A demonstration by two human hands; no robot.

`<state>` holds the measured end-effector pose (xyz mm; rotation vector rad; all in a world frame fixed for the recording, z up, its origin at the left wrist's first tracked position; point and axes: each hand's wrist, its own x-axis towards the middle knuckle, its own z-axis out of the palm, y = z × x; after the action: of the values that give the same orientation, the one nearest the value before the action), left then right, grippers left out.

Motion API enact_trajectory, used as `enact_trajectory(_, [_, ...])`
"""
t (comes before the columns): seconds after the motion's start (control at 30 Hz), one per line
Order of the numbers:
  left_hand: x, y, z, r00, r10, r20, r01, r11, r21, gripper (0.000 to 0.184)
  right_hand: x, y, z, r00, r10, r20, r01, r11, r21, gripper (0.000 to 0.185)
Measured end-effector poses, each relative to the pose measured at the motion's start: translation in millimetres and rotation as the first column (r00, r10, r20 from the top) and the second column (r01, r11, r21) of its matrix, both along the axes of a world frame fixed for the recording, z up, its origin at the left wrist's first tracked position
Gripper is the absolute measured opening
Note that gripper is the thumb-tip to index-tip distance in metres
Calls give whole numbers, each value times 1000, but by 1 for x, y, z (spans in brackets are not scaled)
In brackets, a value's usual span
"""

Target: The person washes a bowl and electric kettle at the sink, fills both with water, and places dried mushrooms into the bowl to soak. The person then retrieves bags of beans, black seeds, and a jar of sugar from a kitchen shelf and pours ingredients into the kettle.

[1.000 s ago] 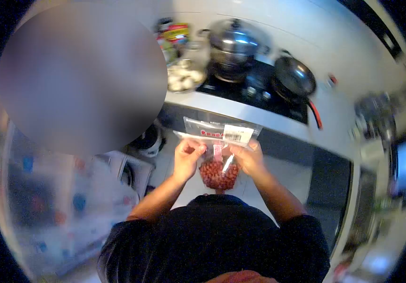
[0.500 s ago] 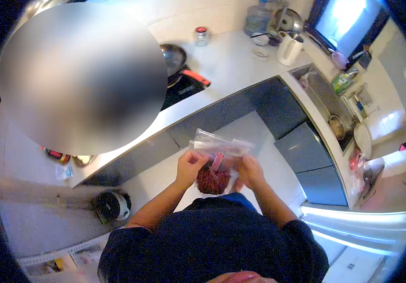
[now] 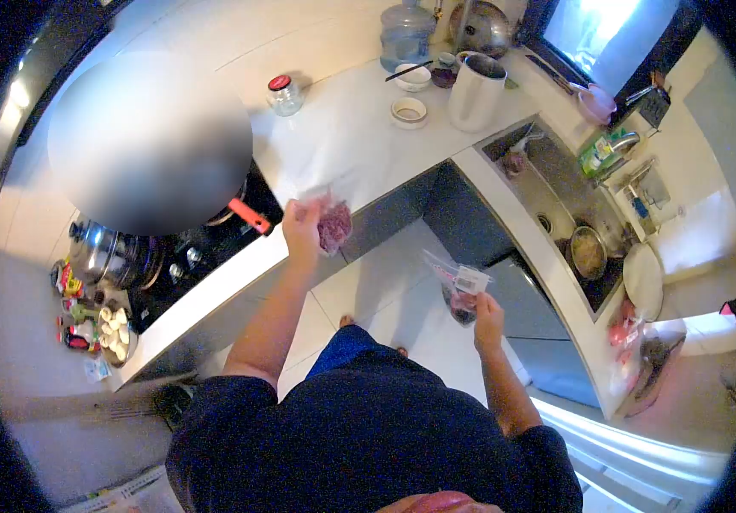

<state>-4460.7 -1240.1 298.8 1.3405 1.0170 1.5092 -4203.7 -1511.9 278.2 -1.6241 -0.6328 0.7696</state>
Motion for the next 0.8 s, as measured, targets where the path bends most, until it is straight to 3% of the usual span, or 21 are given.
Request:
enact_trajectory(0.1, [34, 83, -16, 984, 107, 143, -109, 994, 5, 20, 30, 37, -6, 998, -26, 53, 28, 999, -46, 30])
enact_trajectory(0.13, [40, 111, -27, 989, 130, 64, -129, 992, -10, 17, 33, 51, -2, 998, -34, 57, 38, 997, -70, 29])
enact_trajectory(0.23, [74, 172, -35, 917, 43, 396, -54, 998, 17, 13, 32, 112, 19, 994, 15, -107, -15, 1000, -7, 29])
enact_trajectory(0.37, [79, 235, -94, 991, 54, -126, -76, 980, -181, 23, 50, 193, 24, 983, 169, 70, -162, 982, -93, 31])
enact_trajectory(0.47, [78, 252, -126, 946, 55, -320, -181, 907, -380, 32, 64, 251, 50, 971, 226, 82, -223, 974, -46, 28])
enact_trajectory(0.57, [85, 234, -135, 797, 390, -461, -413, 909, 55, 37, 79, 295, 29, 963, 262, 66, -264, 964, 25, 29])
enact_trajectory(0.63, [64, 219, -180, 934, 98, -344, -260, 847, -464, 34, 97, 325, 21, 940, 308, 145, -308, 951, -24, 30])
enact_trajectory(0.67, [70, 204, -160, 964, 18, -266, -156, 847, -507, 32, 108, 339, 3, 941, 327, 85, -327, 945, -20, 29])
enact_trajectory(0.73, [101, 172, -63, 987, -127, -103, 48, 828, -558, 28, 118, 366, 14, 911, 396, 118, -392, 918, -57, 29])
enact_trajectory(0.77, [115, 173, -32, 966, -126, -227, 33, 928, -372, 27, 123, 380, 16, 893, 431, 130, -425, 902, -74, 30])
enact_trajectory(0.8, [128, 179, -3, 931, -98, -350, 38, 984, -173, 25, 139, 392, -19, 845, 520, 120, -511, 854, -102, 30])
